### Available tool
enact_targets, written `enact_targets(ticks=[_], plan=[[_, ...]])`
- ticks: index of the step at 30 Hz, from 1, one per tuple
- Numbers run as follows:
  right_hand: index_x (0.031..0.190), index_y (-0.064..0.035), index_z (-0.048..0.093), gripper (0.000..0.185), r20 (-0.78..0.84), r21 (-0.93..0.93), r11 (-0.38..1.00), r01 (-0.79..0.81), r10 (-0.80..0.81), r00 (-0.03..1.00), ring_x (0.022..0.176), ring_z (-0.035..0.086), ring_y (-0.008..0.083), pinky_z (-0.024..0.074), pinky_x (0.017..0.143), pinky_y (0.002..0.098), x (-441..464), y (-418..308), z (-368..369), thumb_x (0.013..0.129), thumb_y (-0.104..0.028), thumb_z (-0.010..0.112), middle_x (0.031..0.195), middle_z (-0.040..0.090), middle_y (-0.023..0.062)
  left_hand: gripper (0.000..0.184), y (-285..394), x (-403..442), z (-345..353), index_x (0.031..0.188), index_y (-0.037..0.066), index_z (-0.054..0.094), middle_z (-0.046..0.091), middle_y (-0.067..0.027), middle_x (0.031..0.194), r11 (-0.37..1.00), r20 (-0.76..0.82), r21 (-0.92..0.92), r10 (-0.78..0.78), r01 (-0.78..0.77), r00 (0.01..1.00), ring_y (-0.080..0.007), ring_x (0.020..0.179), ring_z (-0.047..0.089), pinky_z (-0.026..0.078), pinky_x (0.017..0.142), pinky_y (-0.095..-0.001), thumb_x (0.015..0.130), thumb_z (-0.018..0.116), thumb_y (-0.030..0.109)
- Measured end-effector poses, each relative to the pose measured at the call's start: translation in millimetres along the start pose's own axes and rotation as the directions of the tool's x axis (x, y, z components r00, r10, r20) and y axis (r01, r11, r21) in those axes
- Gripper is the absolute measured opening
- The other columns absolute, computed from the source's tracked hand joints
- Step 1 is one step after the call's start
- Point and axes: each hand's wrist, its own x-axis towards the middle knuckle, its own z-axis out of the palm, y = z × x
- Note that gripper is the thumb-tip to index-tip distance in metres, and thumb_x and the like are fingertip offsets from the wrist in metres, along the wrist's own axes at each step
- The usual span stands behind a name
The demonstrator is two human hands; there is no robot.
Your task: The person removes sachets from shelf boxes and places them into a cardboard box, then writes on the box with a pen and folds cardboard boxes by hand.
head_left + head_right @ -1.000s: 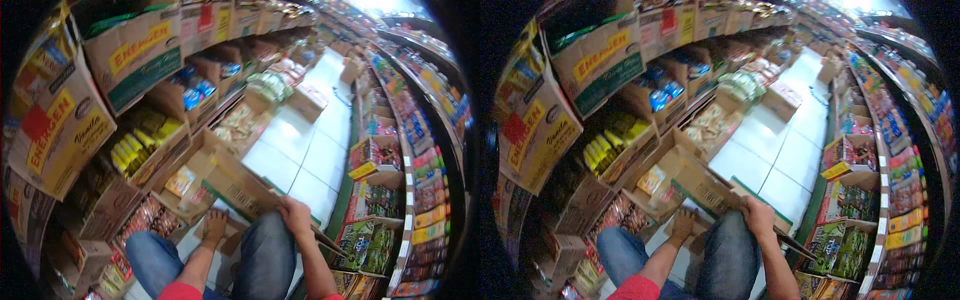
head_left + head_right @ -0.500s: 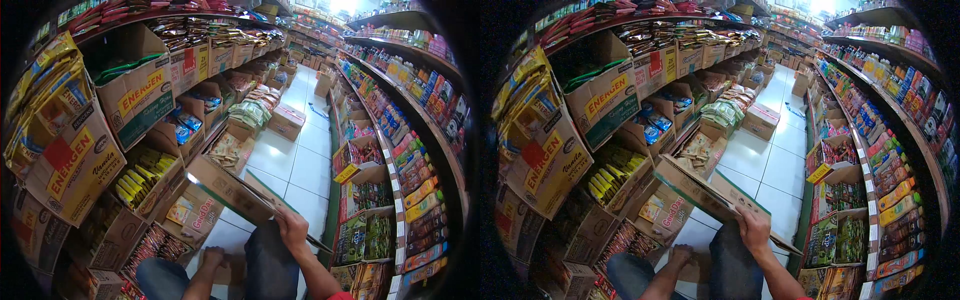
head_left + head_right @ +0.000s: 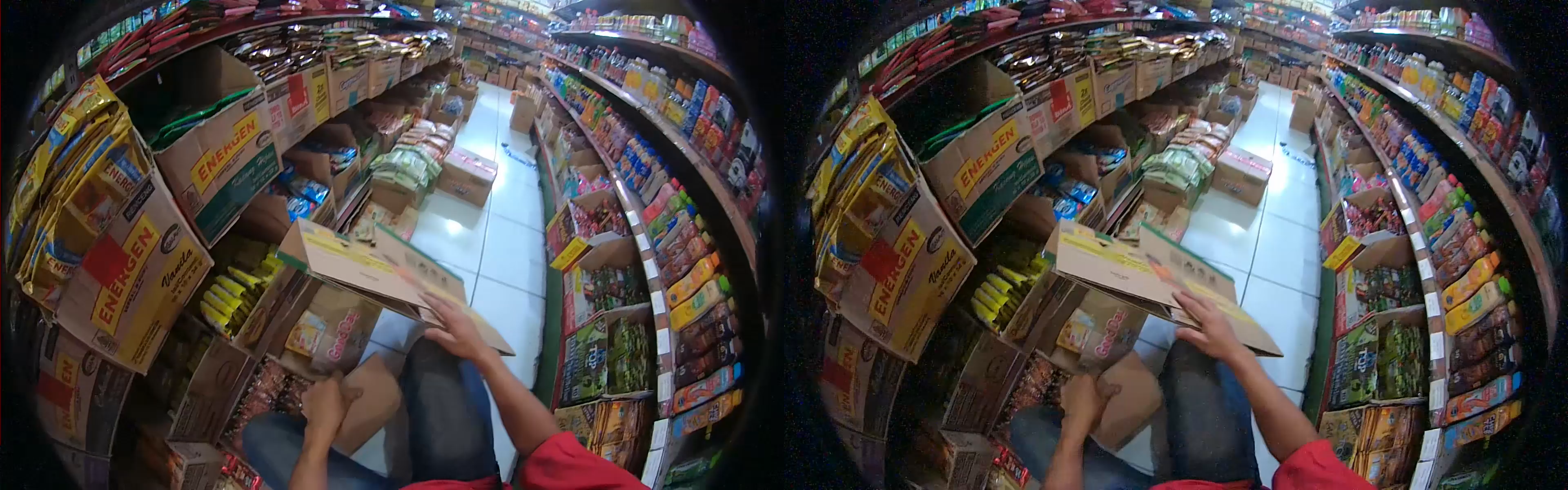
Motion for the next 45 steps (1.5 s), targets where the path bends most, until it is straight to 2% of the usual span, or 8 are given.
enact_targets(ticks=[11, 13, 16, 17, 19, 22, 32, 45], plan=[[0.143, -0.0096, 0.047, 0.064, 0.214, 0.133, 0.991, -0.033, 0.004, 0.977, 0.135, 0.044, 0.0321, 0.0327, 0.112, 0.0390, -9.8, 11.1, -15.2, 0.090, -0.041, 0.065, 0.144, 0.049, 0.0155, 0.033, 34.9, -19.8, -91.0, 0.093, 0.006, 0.068, 0.066, -0.0183, 0.070, 0.992, -0.068, -0.124, 0.013, -0.022, 0.998, -0.0351, 0.070, 0.068, 0.053, 0.065, -0.0437, 0.077, 0.078, 0.033], [0.136, -0.0094, 0.055, 0.051, 0.127, 0.111, 0.992, 0.063, -0.077, 0.989, 0.126, 0.053, 0.0317, 0.0392, 0.107, 0.0367, -4.1, 11.3, -20.1, 0.091, -0.033, 0.064, 0.133, 0.059, 0.0168, 0.029, 37.2, -21.5, -89.3, 0.100, 0.004, 0.065, 0.068, -0.0128, 0.074, 0.830, 0.100, -0.556, 0.129, -0.052, 0.987, -0.0215, 0.069, 0.068, 0.053, 0.065, -0.0350, 0.083, 0.075, 0.027], [0.121, -0.0107, 0.067, 0.031, -0.060, 0.102, 0.993, -0.060, 0.067, 0.996, 0.100, 0.066, 0.0352, 0.0505, 0.088, 0.0352, 0.3, -0.5, -29.6, 0.095, -0.026, 0.059, 0.106, 0.068, 0.0215, 0.029, 50.8, -20.7, -63.3, 0.111, 0.002, 0.060, 0.068, -0.0075, 0.089, 0.579, 0.285, -0.814, 0.346, 0.036, 0.894, -0.0108, 0.079, 0.064, 0.052, 0.069, -0.0285, 0.091, 0.069, 0.020], [0.121, -0.0107, 0.067, 0.031, -0.062, 0.102, 0.993, -0.055, 0.061, 0.996, 0.100, 0.066, 0.0352, 0.0505, 0.088, 0.0352, 1.5, -6.8, -34.5, 0.095, -0.026, 0.059, 0.106, 0.068, 0.0215, 0.032, 58.9, -21.2, -55.4, 0.123, 0.002, 0.054, 0.066, -0.0049, 0.108, 0.524, 0.402, -0.835, 0.378, 0.166, 0.834, -0.0109, 0.094, 0.064, 0.053, 0.079, -0.0284, 0.095, 0.063, 0.014], [0.121, -0.0094, 0.067, 0.032, -0.061, -0.022, 0.983, -0.181, 0.179, 0.982, 0.085, 0.066, 0.0370, 0.0519, 0.078, 0.0371, 4.4, -19.6, -45.5, 0.097, -0.028, 0.056, 0.099, 0.067, 0.0232, 0.035, 74.2, -23.2, -21.8, 0.125, 0.000, 0.051, 0.066, -0.0069, 0.108, 0.366, 0.357, -0.910, 0.450, 0.196, 0.819, -0.0122, 0.095, 0.065, 0.054, 0.081, -0.0289, 0.096, 0.062, 0.015], [0.120, -0.0079, 0.066, 0.033, -0.135, 0.002, 0.995, -0.097, 0.096, 0.986, 0.073, 0.064, 0.0390, 0.0514, 0.070, 0.0389, 11.0, -22.4, -49.6, 0.099, -0.030, 0.053, 0.090, 0.066, 0.0238, 0.029, 100.5, -23.7, -13.4, 0.119, 0.000, 0.053, 0.065, -0.0081, 0.109, 0.185, 0.490, -0.870, 0.417, 0.456, 0.765, -0.0120, 0.095, 0.063, 0.053, 0.082, -0.0282, 0.097, 0.061, 0.017], [0.113, -0.0026, 0.066, 0.037, 0.008, 0.040, 0.999, -0.037, 0.036, 0.999, 0.062, 0.061, 0.0308, 0.0467, 0.058, 0.0403, 12.6, -34.7, -70.5, 0.099, -0.034, 0.053, 0.074, 0.062, 0.0207, 0.028, 154.8, -36.8, -20.5, 0.122, -0.001, 0.050, 0.064, -0.0112, 0.112, -0.333, 0.351, -0.772, 0.485, 0.541, 0.801, -0.0157, 0.099, 0.065, 0.052, 0.088, -0.0303, 0.098, 0.055, 0.012], [0.108, -0.0039, 0.068, 0.035, -0.003, -0.076, 0.997, -0.029, 0.028, 1.000, 0.070, 0.061, 0.0411, 0.0489, 0.063, 0.0432, 15.1, -34.1, -84.6, 0.097, -0.034, 0.055, 0.081, 0.063, 0.0227, 0.028, 118.7, -24.8, -9.4, 0.119, -0.003, 0.052, 0.068, -0.0136, 0.107, -0.064, 0.456, -0.871, 0.260, 0.487, 0.851, -0.0196, 0.091, 0.069, 0.056, 0.082, -0.0328, 0.095, 0.059, 0.009]])
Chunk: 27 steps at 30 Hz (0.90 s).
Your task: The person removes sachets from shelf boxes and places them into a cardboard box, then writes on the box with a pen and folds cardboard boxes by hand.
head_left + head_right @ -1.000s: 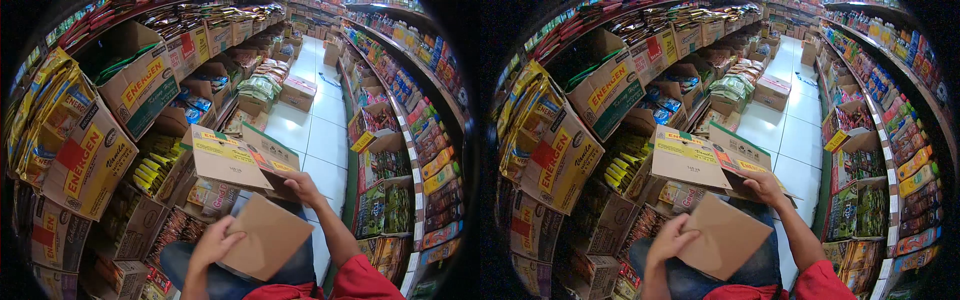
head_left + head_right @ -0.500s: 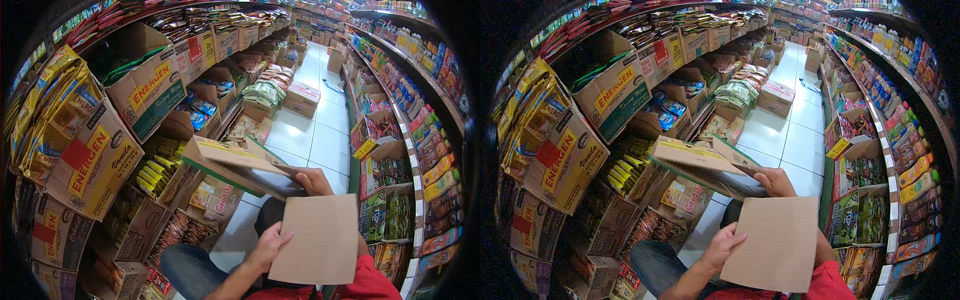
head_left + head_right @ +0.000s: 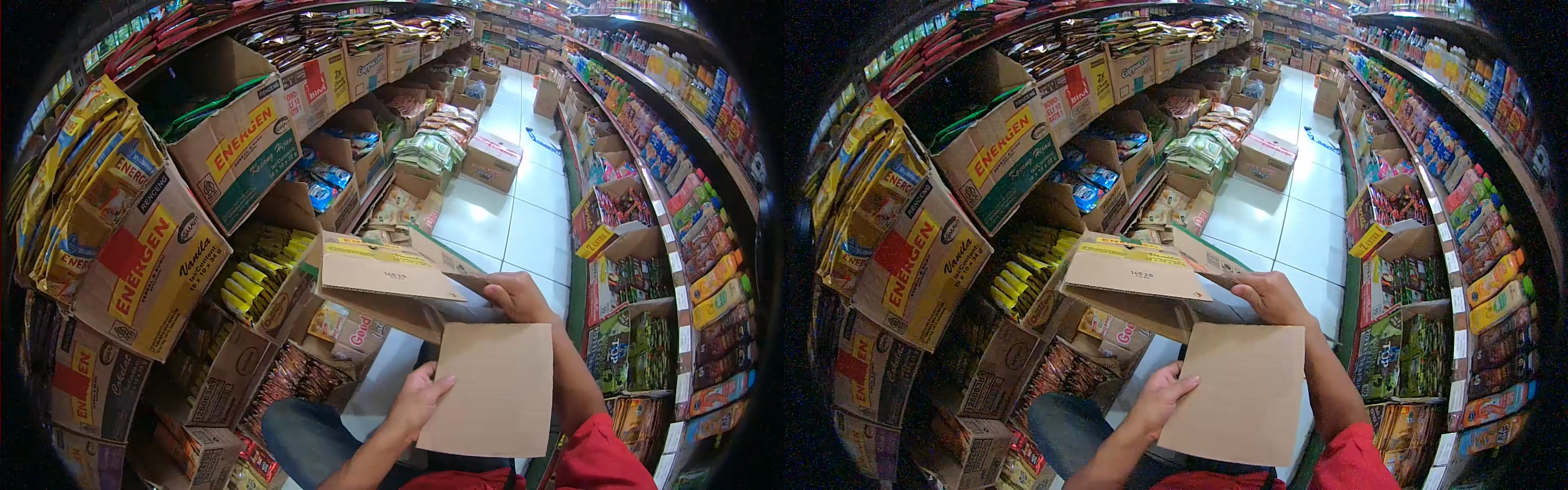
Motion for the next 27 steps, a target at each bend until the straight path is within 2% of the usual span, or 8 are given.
enact_targets(ticks=[2, 11, 17, 20, 22, 25, 26, 27], plan=[[0.110, -0.0063, 0.068, 0.032, 0.181, -0.192, 0.981, -0.005, 0.040, 0.983, 0.075, 0.063, 0.0411, 0.0504, 0.066, 0.0434, 3.9, 1.4, -11.2, 0.097, -0.032, 0.056, 0.085, 0.064, 0.0230, 0.029, -5.3, -0.6, -15.3, 0.120, -0.004, 0.052, 0.068, -0.0138, 0.106, 1.000, -0.015, 0.002, -0.012, 0.012, 1.000, -0.0198, 0.090, 0.069, 0.056, 0.081, -0.0328, 0.094, 0.058, 0.008], [0.111, -0.0100, 0.066, 0.043, 0.300, -0.482, 0.848, 0.223, -0.079, 0.951, 0.083, 0.068, 0.0361, 0.0531, 0.073, 0.0453, -21.0, -19.3, 32.0, 0.095, -0.047, 0.053, 0.095, 0.070, 0.0163, 0.028, -19.4, 21.1, -47.6, 0.114, -0.008, 0.058, 0.068, -0.0158, 0.101, 0.970, -0.269, 0.236, 0.129, -0.064, 0.954, -0.0219, 0.084, 0.068, 0.055, 0.076, -0.0352, 0.092, 0.059, 0.009], [0.108, -0.0065, 0.064, 0.044, 0.324, -0.522, 0.826, 0.214, -0.040, 0.945, 0.087, 0.069, 0.0322, 0.0538, 0.075, 0.0420, -49.9, -25.3, 74.2, 0.094, -0.047, 0.053, 0.099, 0.070, 0.0138, 0.026, -23.0, 11.0, -26.9, 0.113, -0.007, 0.058, 0.067, -0.0141, 0.103, 0.991, -0.448, -0.108, 0.025, -0.082, 0.894, -0.0192, 0.089, 0.067, 0.054, 0.079, -0.0328, 0.092, 0.059, 0.009], [0.106, -0.0069, 0.063, 0.043, 0.191, -0.484, 0.861, 0.156, -0.070, 0.979, 0.084, 0.069, 0.0330, 0.0540, 0.071, 0.0426, -55.6, -21.8, 81.0, 0.094, -0.047, 0.054, 0.094, 0.071, 0.0146, 0.042, -23.0, -8.7, 0.5, 0.125, -0.006, 0.052, 0.065, -0.0158, 0.109, 0.962, -0.363, -0.187, 0.119, -0.198, 0.924, -0.0221, 0.097, 0.066, 0.052, 0.087, -0.0334, 0.089, 0.065, 0.010], [0.109, -0.0068, 0.064, 0.044, 0.156, -0.479, 0.870, 0.117, -0.047, 0.987, 0.085, 0.069, 0.0333, 0.0542, 0.072, 0.0426, -55.7, -22.9, 79.1, 0.094, -0.047, 0.054, 0.096, 0.071, 0.0151, 0.063, -19.8, -19.0, 26.7, 0.138, -0.004, 0.044, 0.062, -0.0160, 0.118, 0.863, -0.369, -0.047, 0.453, -0.503, 0.811, -0.0264, 0.106, 0.063, 0.049, 0.096, -0.0355, 0.085, 0.074, 0.013], [0.114, -0.0073, 0.067, 0.044, 0.075, -0.444, 0.895, 0.050, -0.018, 0.997, 0.087, 0.069, 0.0344, 0.0545, 0.074, 0.0433, -53.9, -27.7, 72.6, 0.095, -0.045, 0.053, 0.102, 0.071, 0.0166, 0.084, -19.0, -36.6, 51.1, 0.149, -0.002, 0.027, 0.055, -0.0183, 0.132, 0.742, -0.249, 0.061, 0.659, -0.668, 0.710, -0.0269, 0.113, 0.062, 0.048, 0.099, -0.0377, 0.081, 0.076, 0.004], [0.115, -0.0073, 0.067, 0.044, 0.066, -0.427, 0.904, 0.003, 0.027, 0.997, 0.087, 0.069, 0.0351, 0.0545, 0.074, 0.0437, -53.5, -27.9, 69.6, 0.096, -0.044, 0.053, 0.101, 0.071, 0.0178, 0.084, -22.8, -35.9, 44.0, 0.149, -0.002, 0.027, 0.055, -0.0183, 0.132, 0.742, -0.248, 0.061, 0.659, -0.667, 0.710, -0.0269, 0.113, 0.062, 0.048, 0.099, -0.0377, 0.081, 0.076, 0.004], [0.115, -0.0074, 0.067, 0.043, 0.060, -0.407, 0.912, -0.044, 0.074, 0.995, 0.087, 0.068, 0.0358, 0.0546, 0.074, 0.0441, -53.9, -27.6, 68.3, 0.096, -0.043, 0.053, 0.101, 0.071, 0.0189, 0.085, -28.7, -33.3, 31.1, 0.148, -0.003, 0.029, 0.055, -0.0192, 0.132, 0.756, -0.145, 0.334, 0.631, -0.563, 0.762, -0.0275, 0.114, 0.061, 0.049, 0.099, -0.0391, 0.080, 0.078, 0.006]])
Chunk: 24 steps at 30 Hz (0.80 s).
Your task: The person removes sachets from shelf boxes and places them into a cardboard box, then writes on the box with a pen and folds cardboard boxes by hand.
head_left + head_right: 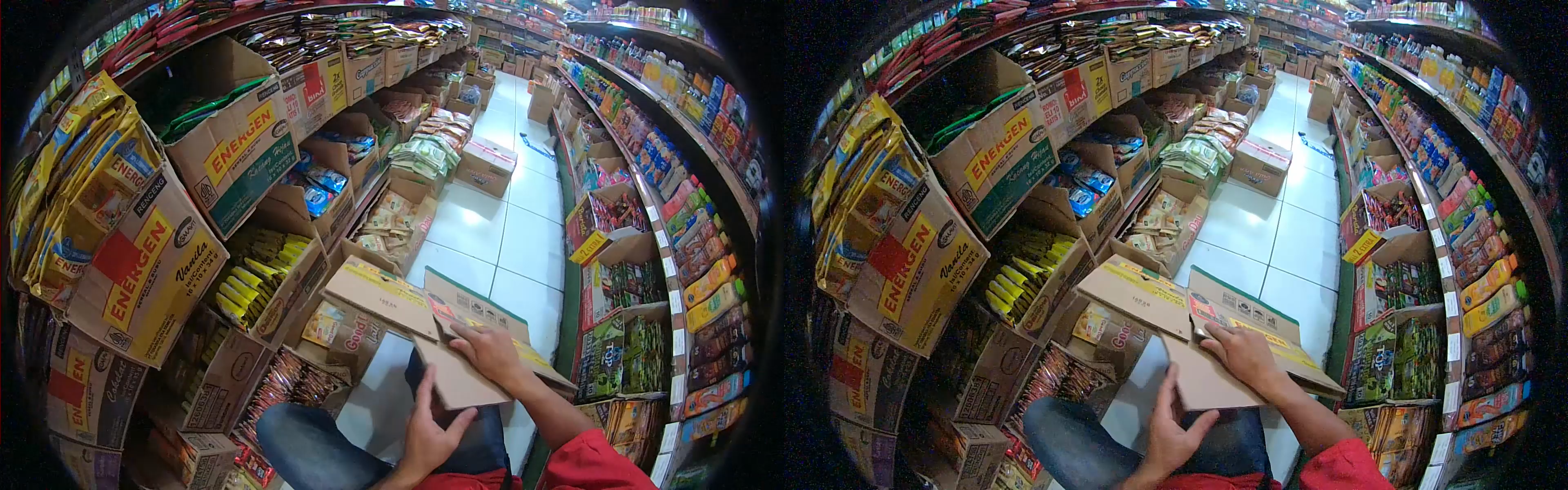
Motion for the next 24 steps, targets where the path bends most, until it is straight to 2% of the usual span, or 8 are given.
enact_targets(ticks=[1, 2, 3, 5, 9, 13, 18, 24], plan=[[0.115, -0.0074, 0.067, 0.043, 0.004, 0.003, 1.000, 0.001, -0.001, 1.000, 0.087, 0.068, 0.0358, 0.0546, 0.074, 0.0441, -0.6, 1.0, 1.2, 0.096, -0.043, 0.053, 0.101, 0.071, 0.0189, 0.086, -5.7, 1.5, -6.8, 0.148, -0.003, 0.030, 0.055, -0.0202, 0.131, 0.957, 0.107, 0.288, -0.051, 0.018, 0.993, -0.0282, 0.116, 0.060, 0.050, 0.098, -0.0405, 0.079, 0.081, 0.007], [0.114, -0.0075, 0.068, 0.043, -0.024, 0.023, 1.000, 0.006, -0.006, 1.000, 0.085, 0.068, 0.0362, 0.0544, 0.073, 0.0445, -0.4, 2.7, 3.0, 0.096, -0.043, 0.054, 0.098, 0.071, 0.0190, 0.080, -10.2, 2.9, -9.4, 0.142, -0.003, 0.039, 0.057, -0.0234, 0.128, 0.868, 0.139, 0.481, 0.057, -0.118, 0.989, -0.0303, 0.113, 0.063, 0.053, 0.093, -0.0406, 0.078, 0.083, 0.016], [0.114, -0.0076, 0.068, 0.042, -0.055, 0.041, 0.999, 0.012, -0.010, 0.998, 0.083, 0.068, 0.0366, 0.0542, 0.072, 0.0450, 0.7, 3.2, 3.0, 0.096, -0.043, 0.054, 0.095, 0.071, 0.0190, 0.080, -10.1, 5.5, -8.9, 0.142, -0.003, 0.039, 0.057, -0.0234, 0.128, 0.868, 0.139, 0.482, 0.058, -0.119, 0.989, -0.0303, 0.113, 0.063, 0.053, 0.093, -0.0406, 0.078, 0.083, 0.016], [0.114, -0.0077, 0.068, 0.042, -0.057, 0.022, 1.000, 0.015, -0.014, 0.998, 0.081, 0.068, 0.0367, 0.0539, 0.071, 0.0454, 2.5, 1.4, -1.0, 0.096, -0.043, 0.054, 0.092, 0.071, 0.0187, 0.065, -10.1, 9.9, -5.9, 0.129, -0.001, 0.052, 0.062, -0.0231, 0.115, 0.653, 0.240, 0.687, 0.211, -0.320, 0.947, -0.0342, 0.102, 0.066, 0.056, 0.083, -0.0405, 0.077, 0.082, 0.023], [0.113, -0.0081, 0.068, 0.041, -0.038, 0.003, 0.999, 0.031, -0.031, 0.999, 0.078, 0.067, 0.0365, 0.0531, 0.069, 0.0464, 7.0, -15.0, -18.7, 0.096, -0.043, 0.054, 0.088, 0.071, 0.0173, 0.049, -38.3, 17.9, 2.4, 0.111, 0.001, 0.059, 0.064, -0.0200, 0.099, 0.627, 0.295, 0.716, 0.127, -0.307, 0.947, -0.0388, 0.090, 0.065, 0.055, 0.074, -0.0427, 0.076, 0.081, 0.027], [0.114, -0.0089, 0.068, 0.041, -0.062, 0.025, 0.999, 0.048, -0.046, 0.997, 0.079, 0.068, 0.0364, 0.0535, 0.069, 0.0459, 6.2, -23.1, -22.8, 0.095, -0.043, 0.055, 0.090, 0.071, 0.0174, 0.032, -53.6, 30.3, 23.5, 0.092, 0.003, 0.062, 0.060, -0.0155, 0.086, 0.477, 0.261, 0.791, 0.304, -0.384, 0.916, -0.0368, 0.077, 0.063, 0.052, 0.064, -0.0442, 0.076, 0.078, 0.024], [0.115, -0.0095, 0.069, 0.043, 0.004, 0.071, 0.997, 0.018, -0.018, 1.000, 0.081, 0.068, 0.0369, 0.0539, 0.071, 0.0456, 6.5, -28.7, -23.0, 0.095, -0.045, 0.055, 0.093, 0.071, 0.0184, 0.025, -52.6, 29.5, 25.6, 0.088, 0.005, 0.065, 0.058, -0.0108, 0.086, 0.153, 0.391, 0.884, 0.276, -0.441, 0.878, -0.0332, 0.090, 0.060, 0.049, 0.074, -0.0457, 0.078, 0.072, 0.027], [0.115, -0.0092, 0.066, 0.044, 0.070, 0.025, 0.999, 0.035, -0.037, 0.997, 0.081, 0.068, 0.0383, 0.0532, 0.070, 0.0479, 16.0, -32.9, -23.8, 0.097, -0.046, 0.050, 0.092, 0.071, 0.0194, 0.030, -83.7, 27.0, 31.0, 0.102, 0.006, 0.069, 0.059, -0.0127, 0.104, 0.199, 0.540, 0.748, 0.371, -0.633, 0.755, -0.0335, 0.108, 0.054, 0.045, 0.089, -0.0493, 0.080, 0.067, 0.026]])
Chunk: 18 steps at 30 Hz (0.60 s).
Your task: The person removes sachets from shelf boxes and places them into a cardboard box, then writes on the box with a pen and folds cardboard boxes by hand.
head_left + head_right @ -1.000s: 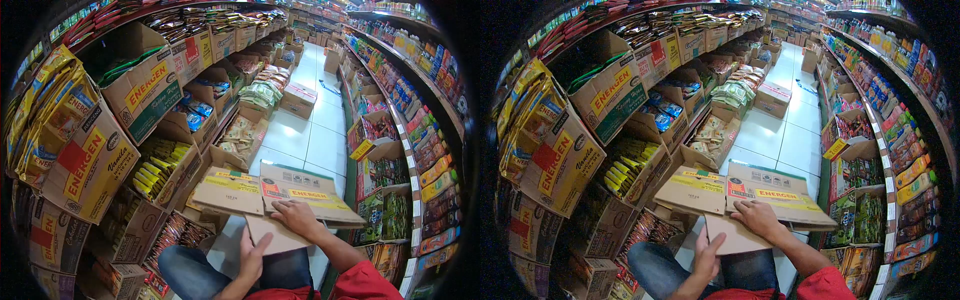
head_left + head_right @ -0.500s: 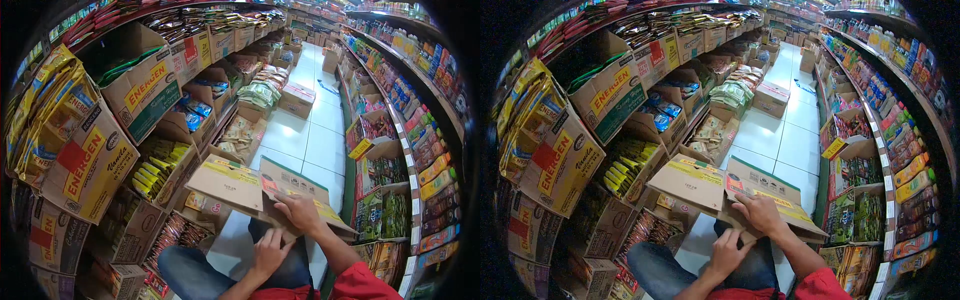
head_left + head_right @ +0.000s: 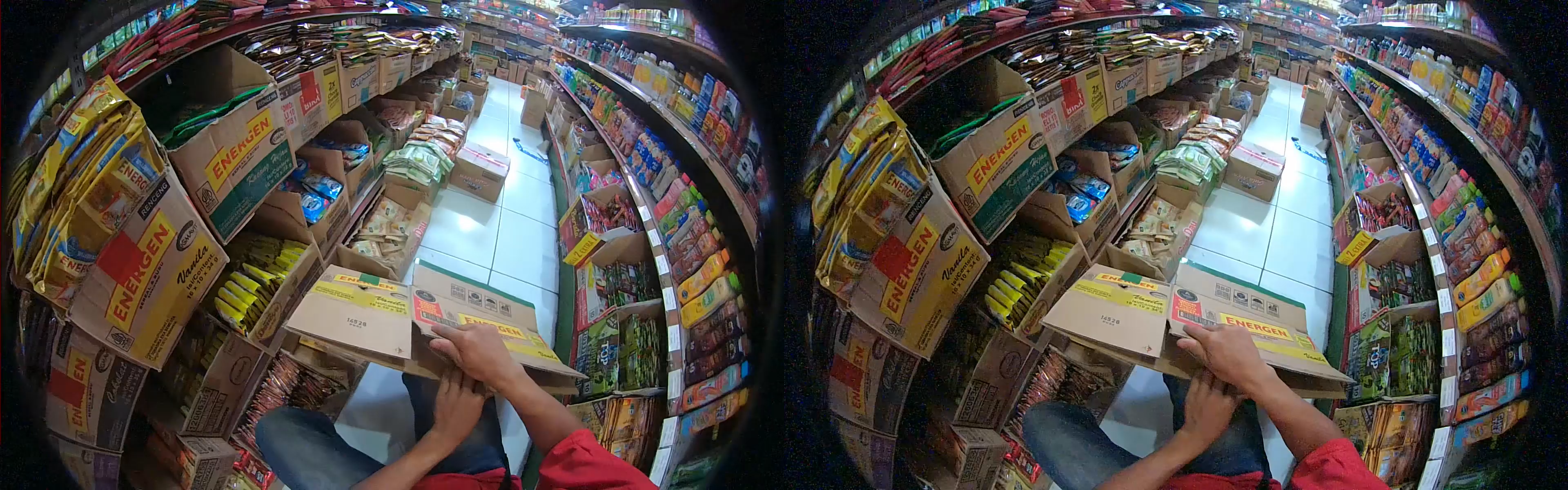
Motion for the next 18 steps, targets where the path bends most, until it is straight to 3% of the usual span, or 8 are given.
enact_targets(ticks=[4, 7, 9, 10, 13, 14, 16, 18], plan=[[0.109, -0.0088, 0.066, 0.043, 0.036, -0.005, 1.000, 0.003, -0.003, 0.999, 0.079, 0.068, 0.0378, 0.0529, 0.069, 0.0486, 2.7, -8.6, 0.9, 0.098, -0.047, 0.047, 0.088, 0.070, 0.0190, 0.033, 4.2, -11.2, 30.7, 0.110, 0.007, 0.068, 0.059, -0.0138, 0.110, 0.996, 0.102, 0.079, 0.028, -0.036, 0.994, -0.0328, 0.112, 0.053, 0.044, 0.094, -0.0478, 0.085, 0.063, 0.028], [0.101, -0.0083, 0.064, 0.043, 0.068, -0.069, 0.995, 0.065, -0.060, 0.996, 0.076, 0.068, 0.0376, 0.0529, 0.067, 0.0485, 1.2, -16.8, 7.2, 0.099, -0.047, 0.046, 0.082, 0.069, 0.0184, 0.036, 11.8, -6.9, 57.8, 0.116, 0.007, 0.065, 0.059, -0.0139, 0.111, 0.995, 0.091, -0.079, -0.053, 0.060, 0.994, -0.0323, 0.108, 0.055, 0.046, 0.094, -0.0464, 0.087, 0.060, 0.029], [0.109, -0.0102, 0.067, 0.038, 0.105, -0.100, 0.994, 0.040, -0.029, 0.994, 0.077, 0.068, 0.0367, 0.0530, 0.067, 0.0467, 3.4, -20.9, 14.6, 0.097, -0.043, 0.051, 0.087, 0.071, 0.0178, 0.035, 20.0, 4.0, 80.5, 0.116, 0.008, 0.062, 0.061, -0.0142, 0.104, 0.814, -0.114, -0.520, -0.368, 0.260, 0.923, -0.0317, 0.102, 0.059, 0.048, 0.088, -0.0446, 0.089, 0.058, 0.030], [0.108, -0.0094, 0.065, 0.040, 0.107, -0.088, 0.996, 0.025, -0.016, 0.994, 0.078, 0.068, 0.0370, 0.0530, 0.068, 0.0467, 2.8, -21.3, 17.9, 0.098, -0.044, 0.049, 0.087, 0.071, 0.0176, 0.036, 21.3, 1.2, 83.4, 0.116, 0.008, 0.062, 0.061, -0.0143, 0.104, 0.814, -0.082, -0.515, -0.357, 0.268, 0.930, -0.0319, 0.102, 0.059, 0.048, 0.089, -0.0446, 0.088, 0.059, 0.030], [0.098, -0.0058, 0.059, 0.042, 0.030, -0.114, 0.991, 0.069, -0.066, 0.997, 0.075, 0.069, 0.0358, 0.0529, 0.062, 0.0472, -1.3, -18.7, 36.3, 0.099, -0.046, 0.047, 0.081, 0.069, 0.0175, 0.037, 22.8, -13.5, 73.5, 0.116, 0.008, 0.063, 0.061, -0.0145, 0.105, 0.961, 0.103, -0.250, -0.098, 0.121, 0.990, -0.0324, 0.102, 0.059, 0.047, 0.089, -0.0446, 0.087, 0.060, 0.032], [0.098, -0.0058, 0.059, 0.042, 0.029, -0.117, 0.991, 0.067, -0.064, 0.998, 0.075, 0.069, 0.0358, 0.0529, 0.062, 0.0472, -4.1, -18.5, 41.3, 0.099, -0.046, 0.047, 0.081, 0.069, 0.0175, 0.038, 25.0, -17.7, 71.9, 0.116, 0.008, 0.063, 0.061, -0.0146, 0.105, 0.967, 0.122, -0.233, -0.071, 0.098, 0.990, -0.0325, 0.102, 0.058, 0.047, 0.089, -0.0445, 0.087, 0.061, 0.032], [0.098, -0.0055, 0.059, 0.040, -0.122, -0.108, 0.988, 0.110, -0.123, 0.985, 0.072, 0.068, 0.0331, 0.0532, 0.060, 0.0443, -9.3, -20.8, 49.1, 0.097, -0.045, 0.051, 0.083, 0.068, 0.0150, 0.039, 27.2, -23.0, 69.8, 0.115, 0.008, 0.063, 0.061, -0.0148, 0.105, 0.973, 0.148, -0.218, -0.041, 0.073, 0.988, -0.0329, 0.103, 0.058, 0.047, 0.089, -0.0445, 0.086, 0.061, 0.033], [0.098, -0.0059, 0.059, 0.039, -0.109, -0.156, 0.980, 0.119, -0.137, 0.985, 0.072, 0.068, 0.0315, 0.0530, 0.059, 0.0428, -12.9, -24.4, 55.0, 0.096, -0.044, 0.053, 0.083, 0.067, 0.0134, 0.040, 24.4, -27.2, 69.5, 0.115, 0.008, 0.063, 0.061, -0.0150, 0.106, 0.973, 0.161, -0.221, -0.023, 0.059, 0.987, -0.0332, 0.103, 0.058, 0.047, 0.090, -0.0445, 0.085, 0.062, 0.034]])
